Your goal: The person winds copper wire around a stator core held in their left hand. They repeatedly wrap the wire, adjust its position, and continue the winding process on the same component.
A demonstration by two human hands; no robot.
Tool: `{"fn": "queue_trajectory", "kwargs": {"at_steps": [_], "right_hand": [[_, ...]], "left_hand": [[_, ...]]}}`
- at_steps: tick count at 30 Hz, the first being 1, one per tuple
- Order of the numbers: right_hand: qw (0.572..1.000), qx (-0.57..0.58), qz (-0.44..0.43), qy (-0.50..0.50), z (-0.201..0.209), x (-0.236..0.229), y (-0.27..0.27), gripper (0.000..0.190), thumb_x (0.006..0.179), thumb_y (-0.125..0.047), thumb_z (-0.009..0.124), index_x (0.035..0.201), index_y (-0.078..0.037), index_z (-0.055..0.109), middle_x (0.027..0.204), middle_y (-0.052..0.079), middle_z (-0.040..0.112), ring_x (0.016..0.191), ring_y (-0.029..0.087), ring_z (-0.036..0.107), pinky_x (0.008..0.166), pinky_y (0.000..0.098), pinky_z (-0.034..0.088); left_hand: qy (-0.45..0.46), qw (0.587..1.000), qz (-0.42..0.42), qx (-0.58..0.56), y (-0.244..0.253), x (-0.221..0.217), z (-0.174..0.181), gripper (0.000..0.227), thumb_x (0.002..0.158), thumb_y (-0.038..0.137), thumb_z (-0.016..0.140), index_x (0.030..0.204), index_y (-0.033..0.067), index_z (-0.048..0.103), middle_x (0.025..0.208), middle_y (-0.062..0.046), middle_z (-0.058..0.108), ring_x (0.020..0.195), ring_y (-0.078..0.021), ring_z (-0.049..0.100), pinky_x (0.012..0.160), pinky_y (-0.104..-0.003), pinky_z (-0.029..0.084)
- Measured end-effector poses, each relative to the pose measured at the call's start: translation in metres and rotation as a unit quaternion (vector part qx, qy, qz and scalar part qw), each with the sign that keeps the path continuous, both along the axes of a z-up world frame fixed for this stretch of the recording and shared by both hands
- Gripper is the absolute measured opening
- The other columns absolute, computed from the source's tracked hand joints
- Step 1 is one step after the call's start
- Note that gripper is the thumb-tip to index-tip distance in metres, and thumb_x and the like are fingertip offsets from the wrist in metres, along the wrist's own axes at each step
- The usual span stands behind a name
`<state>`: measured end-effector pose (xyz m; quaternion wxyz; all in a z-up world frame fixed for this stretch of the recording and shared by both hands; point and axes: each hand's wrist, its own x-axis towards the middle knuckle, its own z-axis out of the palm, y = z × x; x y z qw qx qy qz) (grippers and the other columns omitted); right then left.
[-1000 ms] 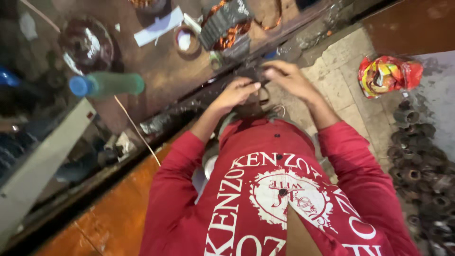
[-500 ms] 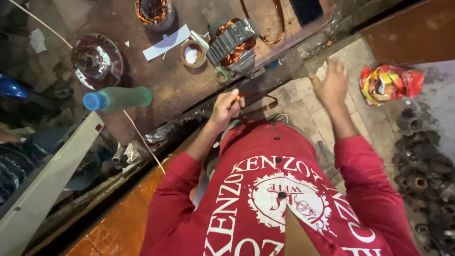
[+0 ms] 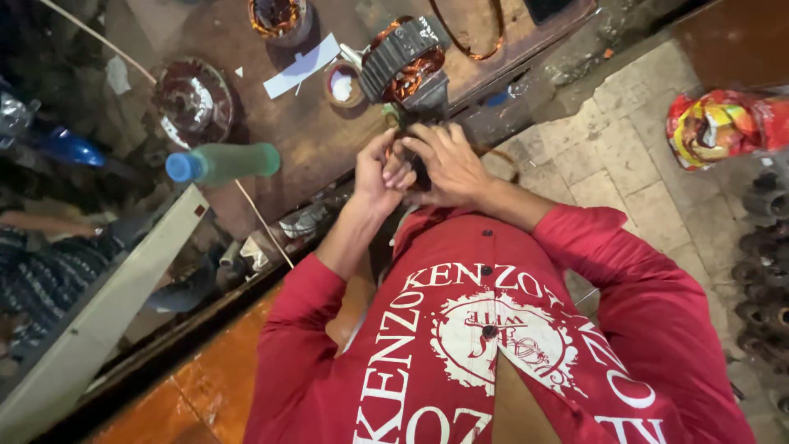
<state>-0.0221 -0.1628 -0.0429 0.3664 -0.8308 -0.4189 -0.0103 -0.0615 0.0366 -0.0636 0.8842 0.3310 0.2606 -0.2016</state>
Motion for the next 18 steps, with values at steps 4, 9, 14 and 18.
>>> {"fn": "queue_trajectory", "kwargs": {"at_steps": [4,9,14,18], "right_hand": [[0.988,0.145,-0.051,0.033,-0.014,0.008,0.004,0.076,0.076,-0.024,0.092,0.132,-0.008,0.043,0.135,0.018,0.056,0.118,0.036,0.057,0.1,0.0473,0.045],[0.892,0.327,-0.183,0.254,-0.02,0.011,0.012,0.07,0.087,-0.018,0.089,0.138,-0.003,0.044,0.128,0.014,0.056,0.117,0.024,0.056,0.106,0.037,0.047],[0.859,0.333,-0.267,0.283,-0.022,0.041,0.027,0.062,0.087,-0.021,0.088,0.133,-0.001,0.051,0.122,0.011,0.062,0.113,0.02,0.059,0.102,0.0342,0.05],[0.858,0.255,-0.32,0.309,-0.013,0.033,0.037,0.062,0.079,-0.023,0.085,0.129,-0.002,0.056,0.111,0.01,0.064,0.1,0.02,0.06,0.092,0.0335,0.051]], "left_hand": [[-0.092,0.974,0.007,0.206,0.002,0.026,0.052,0.029,0.1,0.027,0.057,0.097,0.001,0.069,0.083,-0.008,0.07,0.074,-0.0182,0.066,0.074,-0.037,0.056],[-0.305,0.654,-0.001,0.692,0.049,0.087,0.099,0.014,0.101,0.012,0.069,0.111,0.0022,0.073,0.087,-0.009,0.077,0.078,-0.0128,0.071,0.073,-0.03,0.057],[-0.433,0.6,-0.075,0.668,0.071,0.228,0.084,0.013,0.095,0.013,0.071,0.103,0.0024,0.07,0.083,-0.007,0.075,0.071,-0.0187,0.075,0.065,-0.034,0.06],[-0.643,0.351,-0.331,0.594,0.084,0.27,0.047,0.011,0.089,0.014,0.076,0.095,0.0087,0.069,0.087,-0.009,0.07,0.079,-0.0296,0.068,0.071,-0.042,0.055]]}}
